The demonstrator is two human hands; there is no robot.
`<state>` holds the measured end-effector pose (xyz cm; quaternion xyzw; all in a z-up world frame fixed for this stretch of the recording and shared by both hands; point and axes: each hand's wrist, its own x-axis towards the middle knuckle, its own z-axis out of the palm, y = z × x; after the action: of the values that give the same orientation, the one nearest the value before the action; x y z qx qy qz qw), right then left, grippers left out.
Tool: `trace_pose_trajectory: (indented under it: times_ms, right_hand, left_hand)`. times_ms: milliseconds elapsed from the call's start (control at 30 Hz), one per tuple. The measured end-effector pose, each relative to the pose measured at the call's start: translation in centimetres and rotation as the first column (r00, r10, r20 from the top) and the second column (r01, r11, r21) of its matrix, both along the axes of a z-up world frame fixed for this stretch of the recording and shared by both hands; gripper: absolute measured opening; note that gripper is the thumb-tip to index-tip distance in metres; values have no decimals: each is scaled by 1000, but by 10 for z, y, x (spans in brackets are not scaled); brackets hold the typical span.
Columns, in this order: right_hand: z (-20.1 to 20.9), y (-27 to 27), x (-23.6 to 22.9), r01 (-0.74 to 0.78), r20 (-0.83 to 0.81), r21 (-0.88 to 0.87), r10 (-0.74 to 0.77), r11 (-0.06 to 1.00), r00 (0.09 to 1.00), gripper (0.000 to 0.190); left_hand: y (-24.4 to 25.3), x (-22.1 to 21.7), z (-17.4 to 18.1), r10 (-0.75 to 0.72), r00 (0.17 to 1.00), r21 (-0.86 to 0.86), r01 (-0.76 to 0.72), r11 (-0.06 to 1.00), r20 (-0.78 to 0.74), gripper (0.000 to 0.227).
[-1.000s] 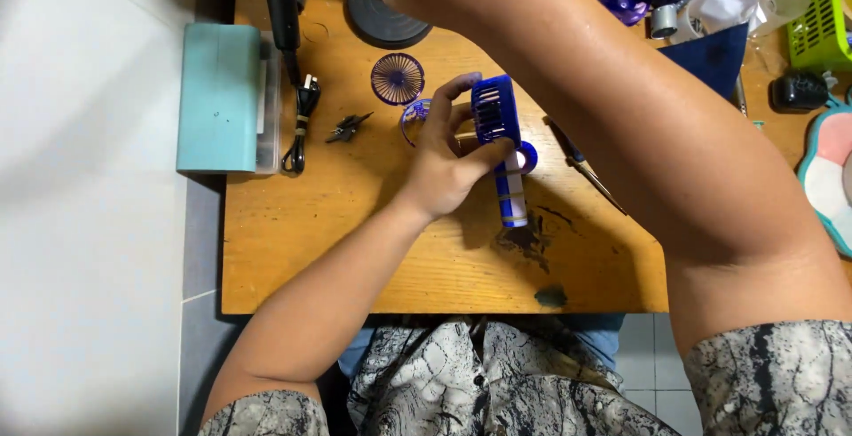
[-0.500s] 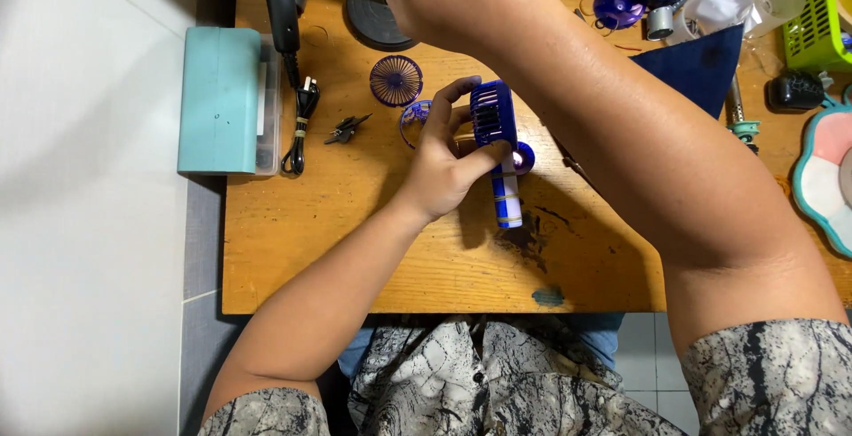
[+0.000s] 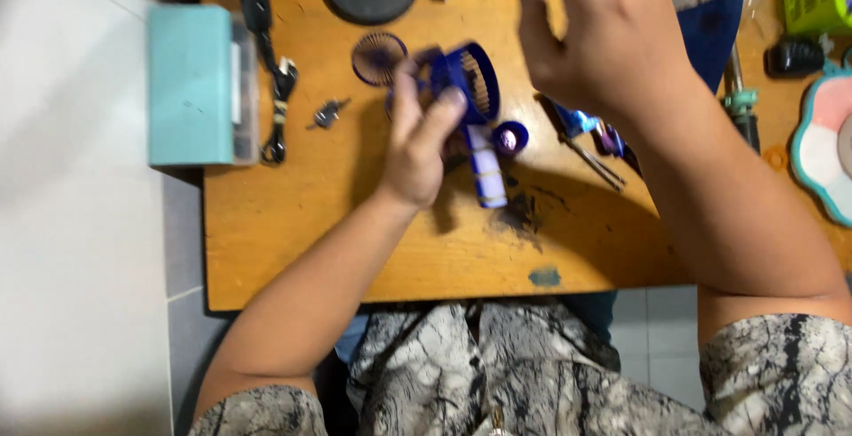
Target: Assembling a small handheld fan by fitting the motor and blade assembly into the protective plastic housing.
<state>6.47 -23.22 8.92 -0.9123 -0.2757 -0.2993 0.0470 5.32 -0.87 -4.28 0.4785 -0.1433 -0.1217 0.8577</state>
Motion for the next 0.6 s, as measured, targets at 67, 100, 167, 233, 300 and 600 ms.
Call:
trace_pose_trajectory:
  times_ms: [67,100,167,233,300,600]
  right_hand:
    - [-12,-3,-38,-47,-138,146,67,988,988,25]
    - [-20,-3,-53,19,-286,193,37,981,957,33]
    - [-43,-7,-74,96,-441,227,14,969,898,41]
    - [-72,-10,-88,153,-546,208,-15,966,837,54]
    - [-84,-12,-91,146,-524,204,-18,968,852,55]
    - [-97,10,-102,-25,-453,454,255,891,854,81]
  left_hand:
    - [2,-4,7,51,998,12,-50,999,-29,52]
    - [2,-2,11,49,996,-10,-50,999,-70,54]
    - [2,-1,15,43,991,-33,-47,998,-123,56]
    - [6,-1,15,92,992,-58,-98,994,-89,53]
    - [11,-2,28,91,985,-33,-97,995,-146,51]
    - [4,-6,18,-129,975,-340,61,938,-180,24]
